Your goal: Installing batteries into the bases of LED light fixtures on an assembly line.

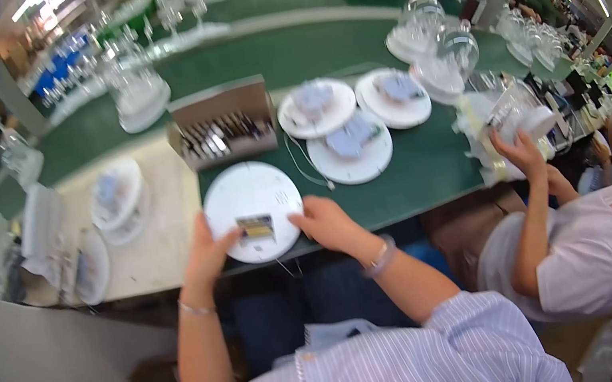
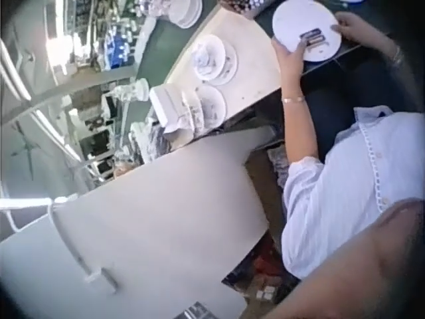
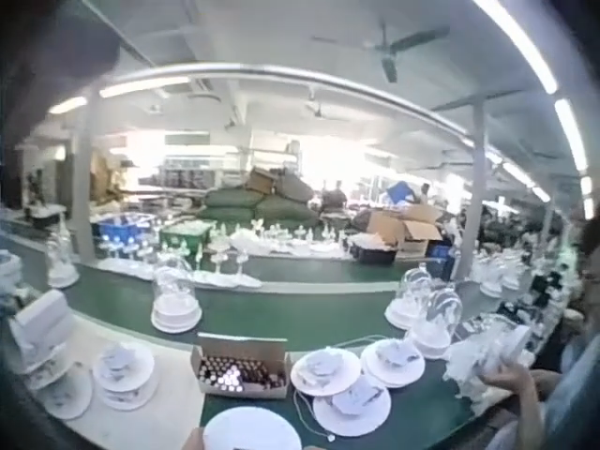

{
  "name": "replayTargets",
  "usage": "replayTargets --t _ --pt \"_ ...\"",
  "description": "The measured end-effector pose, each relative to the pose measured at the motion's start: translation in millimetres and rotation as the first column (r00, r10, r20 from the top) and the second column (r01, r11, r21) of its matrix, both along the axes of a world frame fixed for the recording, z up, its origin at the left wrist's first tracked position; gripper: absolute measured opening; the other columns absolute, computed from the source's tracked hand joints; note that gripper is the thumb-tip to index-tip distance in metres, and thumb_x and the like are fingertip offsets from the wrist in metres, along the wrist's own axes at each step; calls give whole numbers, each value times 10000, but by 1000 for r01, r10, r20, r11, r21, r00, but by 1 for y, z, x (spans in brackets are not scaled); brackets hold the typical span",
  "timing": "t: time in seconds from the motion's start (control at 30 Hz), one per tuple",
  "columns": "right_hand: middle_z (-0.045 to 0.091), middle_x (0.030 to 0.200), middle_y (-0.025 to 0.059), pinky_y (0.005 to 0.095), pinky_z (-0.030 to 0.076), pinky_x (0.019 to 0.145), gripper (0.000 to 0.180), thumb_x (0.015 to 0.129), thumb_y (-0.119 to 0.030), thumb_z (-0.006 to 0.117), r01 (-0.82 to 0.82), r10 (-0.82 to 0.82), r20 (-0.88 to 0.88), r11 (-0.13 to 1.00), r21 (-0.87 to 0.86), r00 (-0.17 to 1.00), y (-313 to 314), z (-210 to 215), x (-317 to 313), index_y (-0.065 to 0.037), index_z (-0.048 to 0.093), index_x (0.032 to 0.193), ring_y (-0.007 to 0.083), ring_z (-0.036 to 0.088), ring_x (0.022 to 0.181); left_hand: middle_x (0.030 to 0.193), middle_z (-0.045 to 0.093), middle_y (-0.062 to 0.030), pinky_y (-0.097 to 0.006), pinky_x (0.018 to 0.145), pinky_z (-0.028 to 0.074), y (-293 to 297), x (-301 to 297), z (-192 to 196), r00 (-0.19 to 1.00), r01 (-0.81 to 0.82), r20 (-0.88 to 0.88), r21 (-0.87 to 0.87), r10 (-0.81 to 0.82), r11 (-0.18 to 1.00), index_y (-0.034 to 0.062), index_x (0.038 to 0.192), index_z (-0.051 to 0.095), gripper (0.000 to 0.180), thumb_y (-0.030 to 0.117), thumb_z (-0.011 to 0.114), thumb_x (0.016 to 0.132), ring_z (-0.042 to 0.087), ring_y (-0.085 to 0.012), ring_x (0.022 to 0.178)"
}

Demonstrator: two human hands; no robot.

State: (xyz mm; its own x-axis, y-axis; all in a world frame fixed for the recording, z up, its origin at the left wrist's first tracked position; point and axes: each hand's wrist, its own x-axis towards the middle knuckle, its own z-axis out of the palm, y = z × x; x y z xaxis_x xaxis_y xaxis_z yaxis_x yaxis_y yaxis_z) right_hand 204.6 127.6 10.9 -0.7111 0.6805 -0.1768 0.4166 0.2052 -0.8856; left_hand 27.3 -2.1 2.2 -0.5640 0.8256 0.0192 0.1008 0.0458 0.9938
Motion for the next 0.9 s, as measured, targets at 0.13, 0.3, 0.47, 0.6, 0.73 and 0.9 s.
replayTargets --t 0.13,0.3,0.47,0.6,0.73,0.9 --pt "502 553 28 248 363 432 253 786 -239 583 25 -26 -4 986 -164 1000 -4 1 5 -16 509 693 91 432 471 1003 495 -124 -290 755 455 -3 10 9 995 -5 99 -34 8 999 -24 1078 345 569 28 698 634 508 -175 910" --pt "518 590 43 259 379 470 257 776 -240 589 -11 11 -4 1000 -29 1000 -5 3 7 0 519 718 111 448 514 977 506 -133 -294 731 464 2 11 9 997 -36 69 -31 38 999 -30 1045 367 559 4 701 598 527 -194 881" --pt "534 632 58 266 392 501 254 775 -233 587 11 -12 -89 1000 -8 996 -3 -4 1 13 530 743 120 460 548 936 530 -137 -290 717 464 2 7 7 987 -80 -145 -63 71 995 -37 1016 386 529 40 710 605 537 -192 860" --pt "525 630 67 271 396 514 245 765 -215 593 11 -14 -110 999 -31 994 -1 -4 -1 18 519 767 128 468 561 914 551 -144 -281 704 459 -2 5 2 994 -101 -57 -77 97 992 -48 984 416 496 95 721 619 545 -186 848" --pt "450 653 54 281 393 542 313 700 -63 536 147 -111 -180 968 202 977 14 15 8 14 404 974 143 431 577 902 562 -138 -273 688 450 1 11 7 982 -189 -21 -87 187 978 -52 966 458 384 147 661 708 545 -171 828" --pt "410 809 5 189 336 627 264 716 17 412 -128 -38 -541 955 -267 840 3 32 -23 -44 447 971 77 392 721 876 557 -125 -284 718 422 9 21 5 941 -281 -155 141 301 949 -34 980 473 295 188 552 802 533 -186 808"
